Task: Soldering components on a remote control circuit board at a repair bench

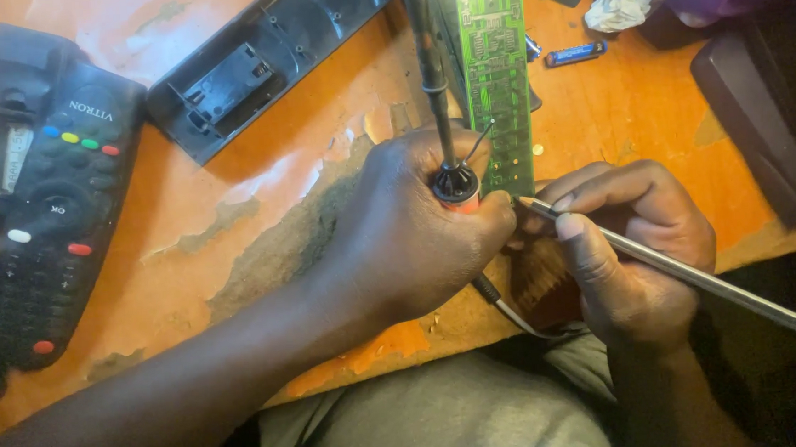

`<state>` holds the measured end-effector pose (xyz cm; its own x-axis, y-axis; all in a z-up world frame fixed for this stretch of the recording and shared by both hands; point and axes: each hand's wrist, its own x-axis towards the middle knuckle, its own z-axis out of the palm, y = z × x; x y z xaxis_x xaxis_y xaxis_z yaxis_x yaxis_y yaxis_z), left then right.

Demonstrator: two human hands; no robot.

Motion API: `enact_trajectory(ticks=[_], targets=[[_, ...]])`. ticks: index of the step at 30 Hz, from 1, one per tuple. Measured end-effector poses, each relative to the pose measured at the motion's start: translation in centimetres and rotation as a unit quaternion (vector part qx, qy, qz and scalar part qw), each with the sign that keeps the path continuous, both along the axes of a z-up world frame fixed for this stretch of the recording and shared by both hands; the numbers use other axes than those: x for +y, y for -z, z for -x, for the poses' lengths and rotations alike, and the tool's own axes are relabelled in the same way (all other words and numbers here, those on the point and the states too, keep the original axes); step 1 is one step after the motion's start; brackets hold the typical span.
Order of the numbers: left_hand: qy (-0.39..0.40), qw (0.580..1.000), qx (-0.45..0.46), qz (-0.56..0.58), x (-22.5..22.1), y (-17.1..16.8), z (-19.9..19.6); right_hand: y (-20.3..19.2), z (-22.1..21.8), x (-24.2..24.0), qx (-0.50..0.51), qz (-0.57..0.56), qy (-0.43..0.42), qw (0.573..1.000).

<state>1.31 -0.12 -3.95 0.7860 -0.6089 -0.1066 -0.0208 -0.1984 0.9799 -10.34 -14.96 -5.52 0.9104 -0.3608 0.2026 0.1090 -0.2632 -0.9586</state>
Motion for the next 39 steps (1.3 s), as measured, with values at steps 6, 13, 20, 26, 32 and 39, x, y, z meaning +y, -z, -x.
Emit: enact_trajectory(ticks=[6, 13, 20, 26, 32, 39], targets=[[-0.007, 1.000, 0.007, 0.021, -0.1, 0.1, 0.1, 0.0, 0.0, -0.1, -0.007, 0.022, -0.011, 1.000], [-0.012, 0.999, -0.029, 0.019, -0.2, 0.4, 0.2, 0.0, 0.2, -0.1, 0.003, 0.016, -0.013, 1.000], [-0.016, 1.000, -0.025, 0.006, -0.2, 0.5, 0.2, -0.3, 0.0, -0.1, -0.015, 0.014, -0.040, 0.999], [-0.031, 0.999, -0.003, 0.010, -0.1, 0.6, 0.4, -0.9, 0.4, -1.4, 0.032, -0.039, 0.014, 0.999], [-0.044, 0.999, 0.016, -0.015, 0.2, 0.3, 0.4, -3.0, 0.3, -5.3, 0.365, 0.067, 0.033, 0.928], [-0.051, 0.997, 0.037, -0.037, -0.1, 0.6, 0.4, -5.6, -2.7, -3.8, 0.533, 0.247, 0.038, 0.808]])
